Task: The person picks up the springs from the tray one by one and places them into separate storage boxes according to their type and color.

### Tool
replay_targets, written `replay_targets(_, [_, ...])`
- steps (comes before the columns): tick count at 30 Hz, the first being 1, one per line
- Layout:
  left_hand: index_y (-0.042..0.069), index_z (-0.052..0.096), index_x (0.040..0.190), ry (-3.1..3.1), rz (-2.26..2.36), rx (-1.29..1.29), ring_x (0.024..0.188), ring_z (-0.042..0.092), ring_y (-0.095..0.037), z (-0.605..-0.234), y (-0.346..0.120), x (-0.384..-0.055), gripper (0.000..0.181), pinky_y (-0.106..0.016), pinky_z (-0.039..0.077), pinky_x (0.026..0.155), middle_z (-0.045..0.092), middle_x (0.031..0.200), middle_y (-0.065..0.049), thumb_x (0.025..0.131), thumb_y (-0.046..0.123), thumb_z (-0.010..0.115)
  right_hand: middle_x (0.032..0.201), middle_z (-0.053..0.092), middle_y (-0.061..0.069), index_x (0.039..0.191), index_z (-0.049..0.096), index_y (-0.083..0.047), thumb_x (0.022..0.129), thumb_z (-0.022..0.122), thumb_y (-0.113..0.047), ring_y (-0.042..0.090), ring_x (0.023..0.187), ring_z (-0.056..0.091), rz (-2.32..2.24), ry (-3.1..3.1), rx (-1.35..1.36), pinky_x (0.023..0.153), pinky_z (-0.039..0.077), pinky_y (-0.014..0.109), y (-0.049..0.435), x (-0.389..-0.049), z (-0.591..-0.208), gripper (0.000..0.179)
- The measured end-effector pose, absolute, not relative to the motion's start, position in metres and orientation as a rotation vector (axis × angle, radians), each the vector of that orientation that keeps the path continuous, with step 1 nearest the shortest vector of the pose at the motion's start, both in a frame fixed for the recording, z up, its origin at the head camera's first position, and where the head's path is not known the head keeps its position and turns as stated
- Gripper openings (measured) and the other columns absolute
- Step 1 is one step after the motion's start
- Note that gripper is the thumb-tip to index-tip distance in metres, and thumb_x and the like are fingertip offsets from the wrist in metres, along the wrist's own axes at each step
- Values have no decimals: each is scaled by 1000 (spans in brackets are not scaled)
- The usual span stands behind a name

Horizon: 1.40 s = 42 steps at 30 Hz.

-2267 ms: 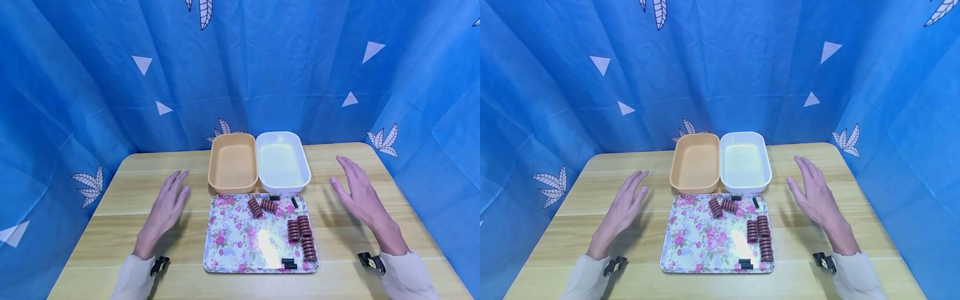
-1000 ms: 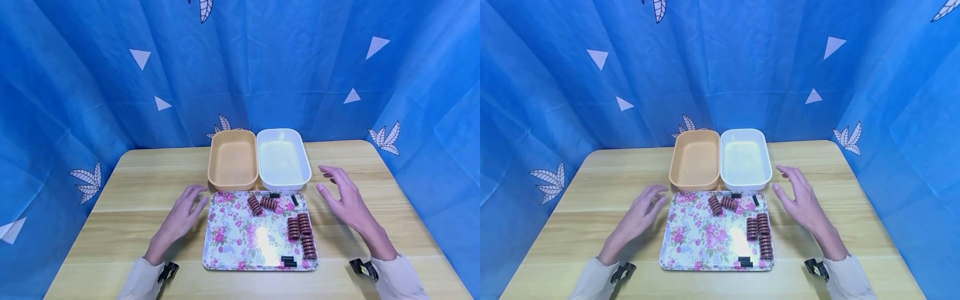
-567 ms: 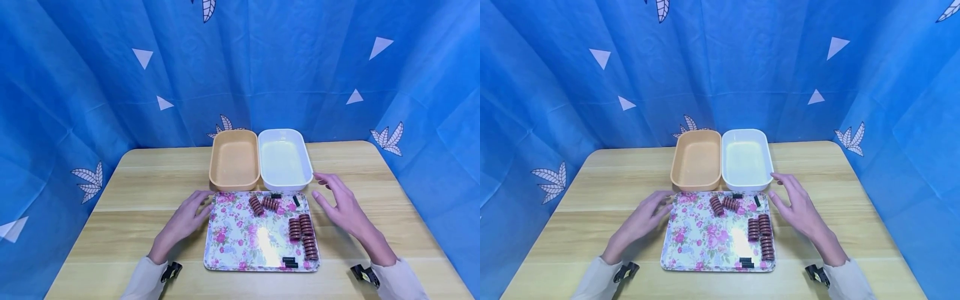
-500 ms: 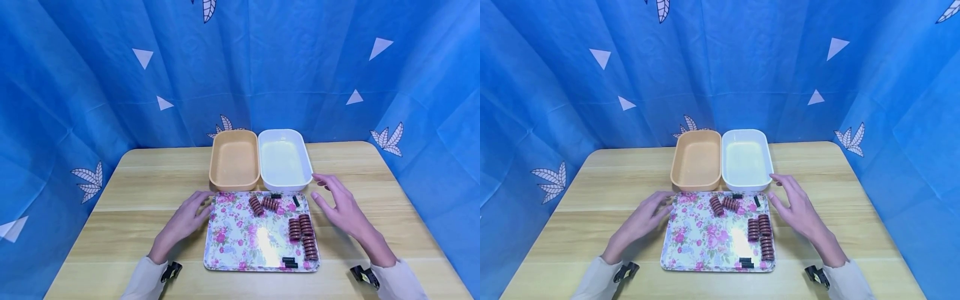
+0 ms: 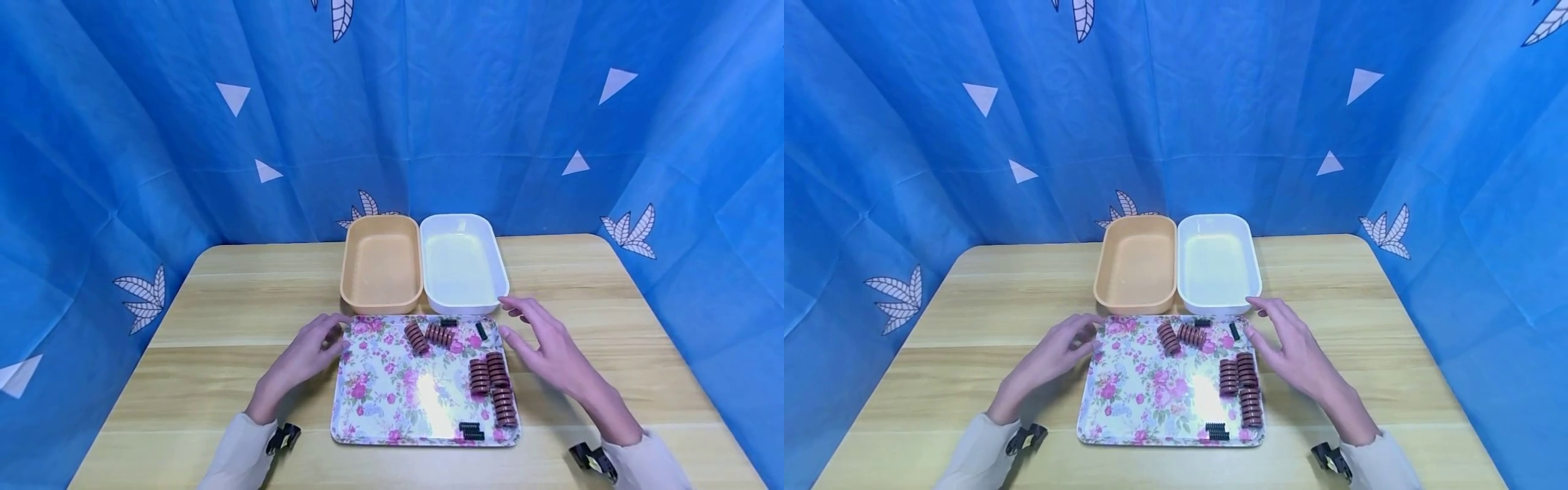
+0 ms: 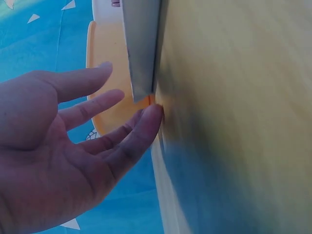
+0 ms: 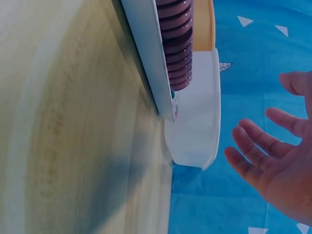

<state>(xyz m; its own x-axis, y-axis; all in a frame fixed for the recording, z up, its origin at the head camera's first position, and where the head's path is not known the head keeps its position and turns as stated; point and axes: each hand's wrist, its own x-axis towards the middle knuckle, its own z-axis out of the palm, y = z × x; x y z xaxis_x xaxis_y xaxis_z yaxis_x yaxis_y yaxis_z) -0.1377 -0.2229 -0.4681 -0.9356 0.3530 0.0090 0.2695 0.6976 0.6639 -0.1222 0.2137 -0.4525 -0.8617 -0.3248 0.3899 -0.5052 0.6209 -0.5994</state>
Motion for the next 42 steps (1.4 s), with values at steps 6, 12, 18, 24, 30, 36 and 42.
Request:
replay_targets(6, [5, 62, 132, 2737, 1105, 429, 92, 61, -20, -468, -222, -143, 42, -27, 58, 72, 62, 108, -12, 92, 2, 74, 136, 61, 8, 144, 54, -10, 100, 70, -20, 25, 121, 58, 1074, -2650, 708, 100, 55, 55, 212, -120, -457, 48])
replay_targets(12, [3, 64, 128, 2705, 1160, 387, 91, 61, -25, -468, -219, -147, 42, -27, 57, 70, 62, 108, -15, 88, -2, 76, 137, 61, 2, 143, 56, -13, 98, 73, -22, 21, 126, 57, 1048, -2655, 777, 105, 54, 52, 212, -120, -460, 49])
replay_targets(18, [3, 66, 126, 2679, 1178, 341, 87, 58, -23, -469, -216, -149, 42, -25, 53, 64, 60, 102, -13, 87, 0, 79, 136, 61, -2, 141, 57, -14, 95, 77, -24, 21, 126, 58, 1039, -2657, 814, 103, 56, 50, 209, -120, -462, 51])
replay_targets(24, [4, 68, 125, 2656, 1199, 260, 81, 54, -21, -470, -212, -150, 42, -24, 51, 58, 57, 98, -11, 85, -2, 80, 134, 62, 0, 139, 59, -14, 92, 79, -24, 24, 124, 59, 1054, -2673, 834, 104, 54, 53, 207, -118, -463, 52])
replay_targets(30, [4, 67, 125, 2625, 1234, 165, 81, 57, -22, -470, -211, -149, 46, -26, 55, 55, 59, 97, -11, 82, -5, 81, 133, 62, 3, 135, 61, -8, 89, 82, -26, 26, 122, 60, 1015, -2714, 862, 104, 55, 53, 206, -114, -465, 54])
replay_targets(36, [2, 66, 123, 2598, 1282, 161, 79, 59, -24, -471, -212, -148, 45, -28, 60, 54, 60, 93, -14, 81, -7, 81, 129, 63, 0, 132, 63, -9, 86, 85, -31, 24, 120, 61, 971, -2741, 891, 102, 57, 50, 208, -110, -470, 54])
replay_targets(42, [2, 66, 124, 2575, 1318, 132, 80, 59, -24, -473, -214, -149, 47, -31, 63, 53, 60, 93, -13, 81, -9, 80, 130, 61, 0, 131, 64, -10, 85, 86, -32, 23, 121, 60, 935, -2781, 898, 103, 56, 50, 209, -107, -474, 55])
